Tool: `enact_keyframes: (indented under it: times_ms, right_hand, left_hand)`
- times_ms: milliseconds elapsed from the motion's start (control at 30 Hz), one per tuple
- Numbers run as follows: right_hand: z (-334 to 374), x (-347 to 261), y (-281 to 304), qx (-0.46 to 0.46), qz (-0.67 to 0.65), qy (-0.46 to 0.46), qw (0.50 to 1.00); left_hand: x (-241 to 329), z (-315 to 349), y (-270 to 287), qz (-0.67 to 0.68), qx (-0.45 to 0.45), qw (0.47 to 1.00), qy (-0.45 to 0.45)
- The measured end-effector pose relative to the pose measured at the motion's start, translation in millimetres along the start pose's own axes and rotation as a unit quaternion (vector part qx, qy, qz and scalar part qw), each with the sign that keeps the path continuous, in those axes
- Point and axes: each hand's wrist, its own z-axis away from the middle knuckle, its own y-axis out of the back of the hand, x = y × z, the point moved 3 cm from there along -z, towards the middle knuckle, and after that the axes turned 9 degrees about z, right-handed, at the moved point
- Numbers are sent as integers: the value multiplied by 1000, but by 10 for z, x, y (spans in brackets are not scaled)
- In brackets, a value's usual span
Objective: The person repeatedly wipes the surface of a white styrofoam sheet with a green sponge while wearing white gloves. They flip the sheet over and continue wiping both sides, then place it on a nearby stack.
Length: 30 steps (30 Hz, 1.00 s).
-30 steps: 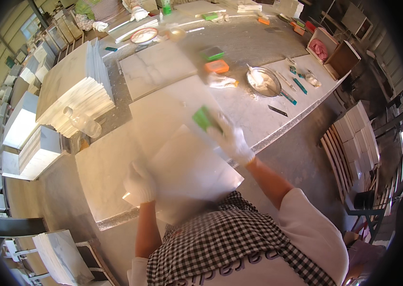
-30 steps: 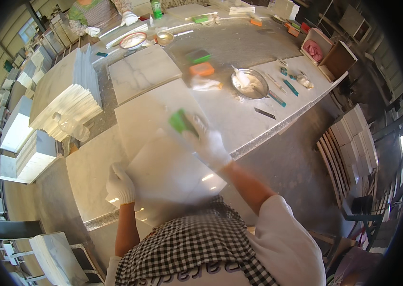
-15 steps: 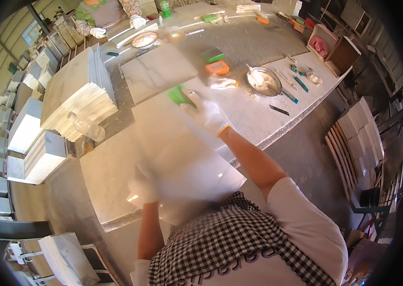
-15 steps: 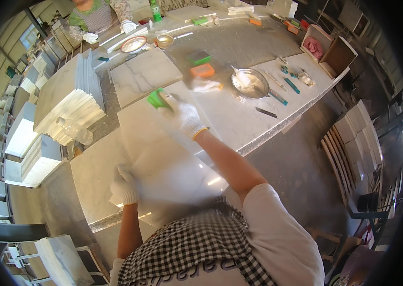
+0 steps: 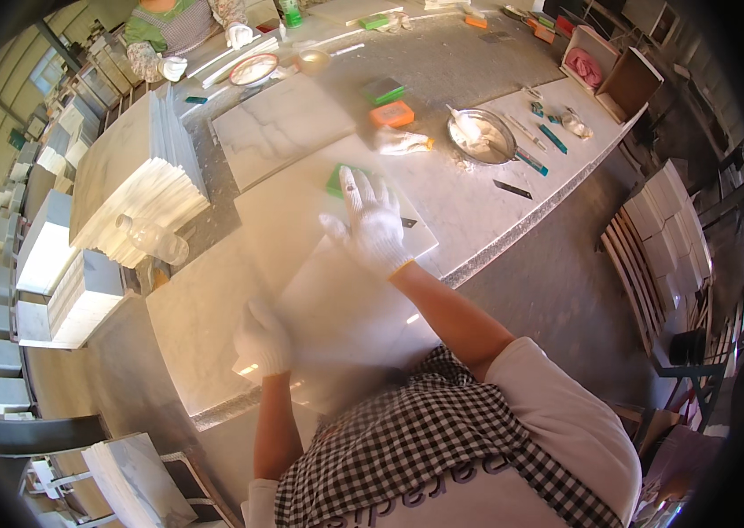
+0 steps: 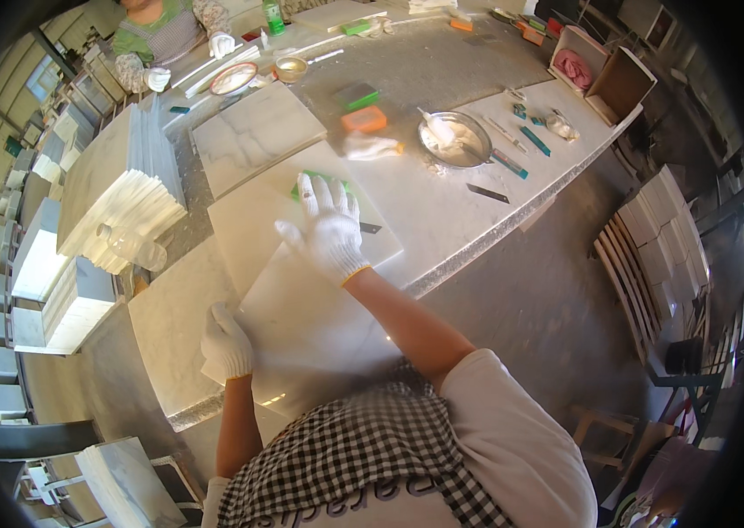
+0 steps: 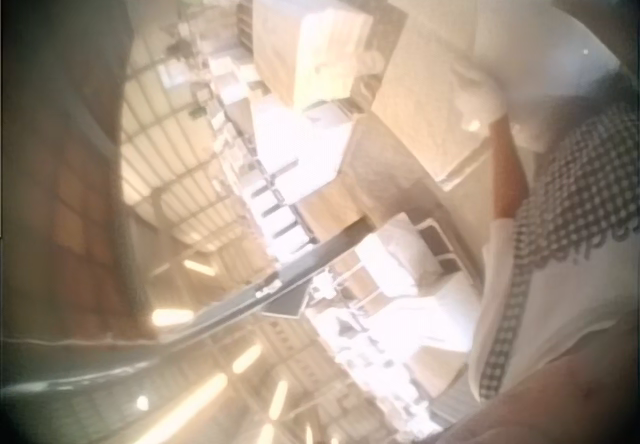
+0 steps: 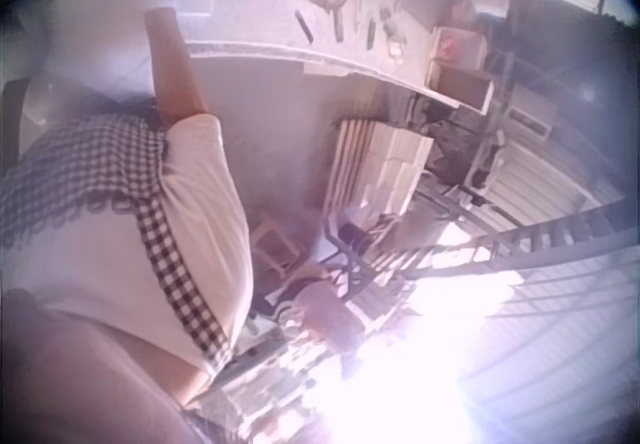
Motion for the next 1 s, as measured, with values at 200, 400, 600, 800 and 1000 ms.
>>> enact_keyframes:
  times_ms: [200, 400, 600, 800, 1000]
  right_hand:
    - [255, 232, 41, 28, -44, -64, 997]
    - [621, 287, 87, 10, -12, -13, 1000]
    - [407, -90, 106, 20, 4, 59, 998]
    - [15, -39, -17, 81, 11, -26, 996]
    - [877, 562, 258, 101, -3, -4, 995]
  left_hand:
    - [-39, 14, 6, -6, -6, 1000, 13]
    - [-40, 3, -18, -21, -2, 1000, 5]
    - [-15, -10, -9, -33, -9, 999, 3]
    - [-35, -16, -6, -28, -34, 998, 44]
    - [-37, -8, 9, -44, -77, 995, 51]
